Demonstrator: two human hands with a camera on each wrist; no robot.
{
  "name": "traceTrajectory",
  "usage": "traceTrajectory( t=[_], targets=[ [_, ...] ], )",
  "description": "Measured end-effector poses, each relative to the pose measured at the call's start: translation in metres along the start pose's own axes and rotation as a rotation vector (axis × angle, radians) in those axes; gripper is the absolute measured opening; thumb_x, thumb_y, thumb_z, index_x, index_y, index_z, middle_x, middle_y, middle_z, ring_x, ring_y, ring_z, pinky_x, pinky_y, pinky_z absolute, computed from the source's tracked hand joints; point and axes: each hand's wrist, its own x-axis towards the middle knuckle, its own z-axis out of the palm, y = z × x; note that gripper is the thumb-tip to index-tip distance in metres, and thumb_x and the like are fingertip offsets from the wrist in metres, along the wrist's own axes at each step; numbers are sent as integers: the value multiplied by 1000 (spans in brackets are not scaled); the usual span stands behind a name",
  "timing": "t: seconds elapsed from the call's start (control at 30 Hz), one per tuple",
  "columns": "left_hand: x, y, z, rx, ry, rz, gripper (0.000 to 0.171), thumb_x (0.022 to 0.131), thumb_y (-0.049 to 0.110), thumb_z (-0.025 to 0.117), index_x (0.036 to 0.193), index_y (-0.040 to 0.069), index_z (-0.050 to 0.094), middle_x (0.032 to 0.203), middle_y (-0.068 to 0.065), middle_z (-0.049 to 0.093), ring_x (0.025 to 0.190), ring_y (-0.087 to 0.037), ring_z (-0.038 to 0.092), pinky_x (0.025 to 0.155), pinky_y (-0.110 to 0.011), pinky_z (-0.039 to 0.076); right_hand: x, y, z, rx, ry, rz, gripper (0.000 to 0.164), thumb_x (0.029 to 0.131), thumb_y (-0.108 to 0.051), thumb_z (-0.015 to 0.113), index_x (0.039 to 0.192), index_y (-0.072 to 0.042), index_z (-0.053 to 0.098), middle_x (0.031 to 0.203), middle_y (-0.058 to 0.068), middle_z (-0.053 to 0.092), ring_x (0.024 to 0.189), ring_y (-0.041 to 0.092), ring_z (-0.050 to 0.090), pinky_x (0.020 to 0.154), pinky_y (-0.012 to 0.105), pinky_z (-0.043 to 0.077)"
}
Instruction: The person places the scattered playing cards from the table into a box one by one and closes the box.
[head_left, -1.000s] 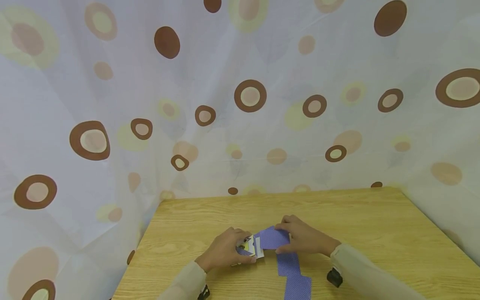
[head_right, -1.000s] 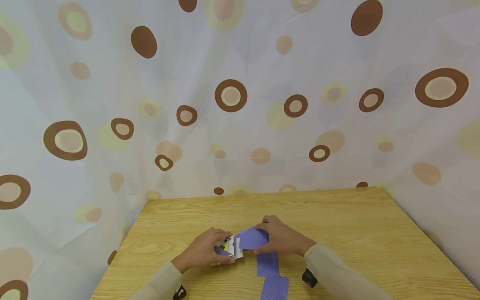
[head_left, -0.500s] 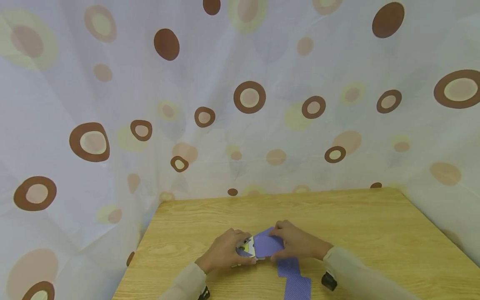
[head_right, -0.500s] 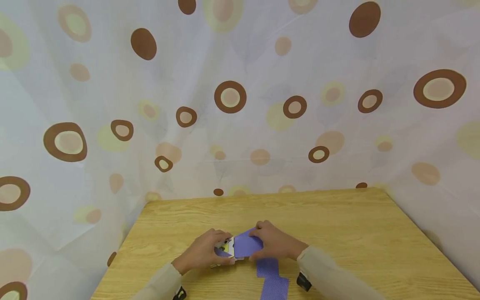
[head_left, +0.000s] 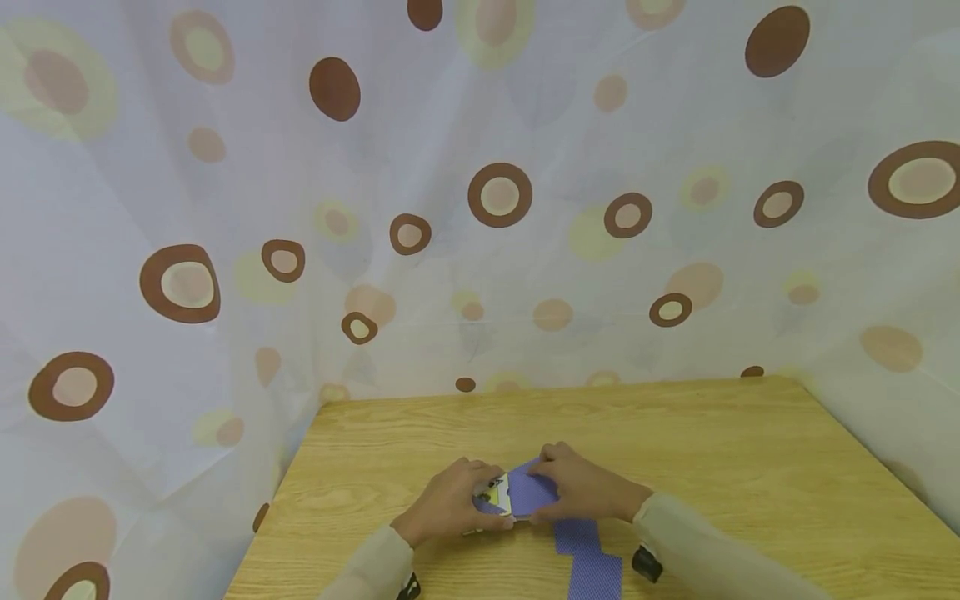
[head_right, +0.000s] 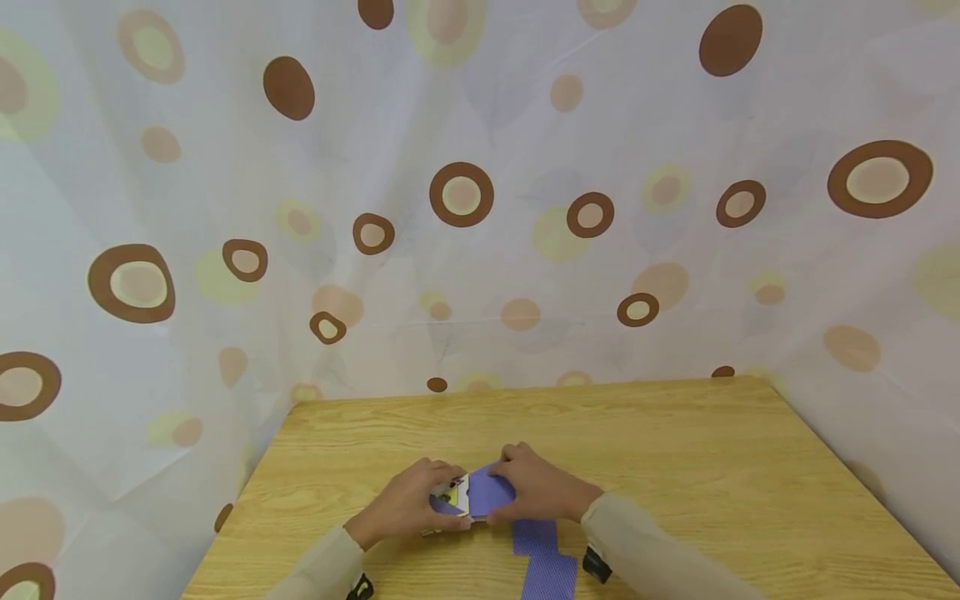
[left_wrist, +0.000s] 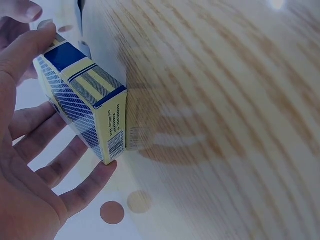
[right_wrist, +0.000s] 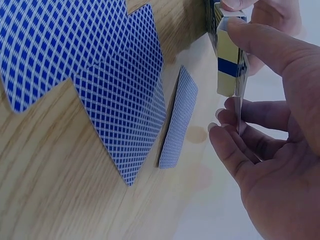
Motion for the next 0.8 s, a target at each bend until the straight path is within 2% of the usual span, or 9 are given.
traceTrajectory(
  t=[0.37,0.8],
  targets=[
    [0,-2,2,2,16,11,77,84,63,77,141,13,63,133,2,65,103,-9,54,77,-23,46,8,-6,4,-12,-3,2,75,85,-54,81,138,-4,64,111,-5,51,100,13,45,83,30,47],
    [0,-2,0,5,8,14,80,84,66,75,141,13,63,133,2,65,106,-9,55,78,-23,47,13,-12,7,-6,6,-50,73,87,-54,78,137,-2,64,111,-3,52,99,13,45,82,29,47]
  ],
)
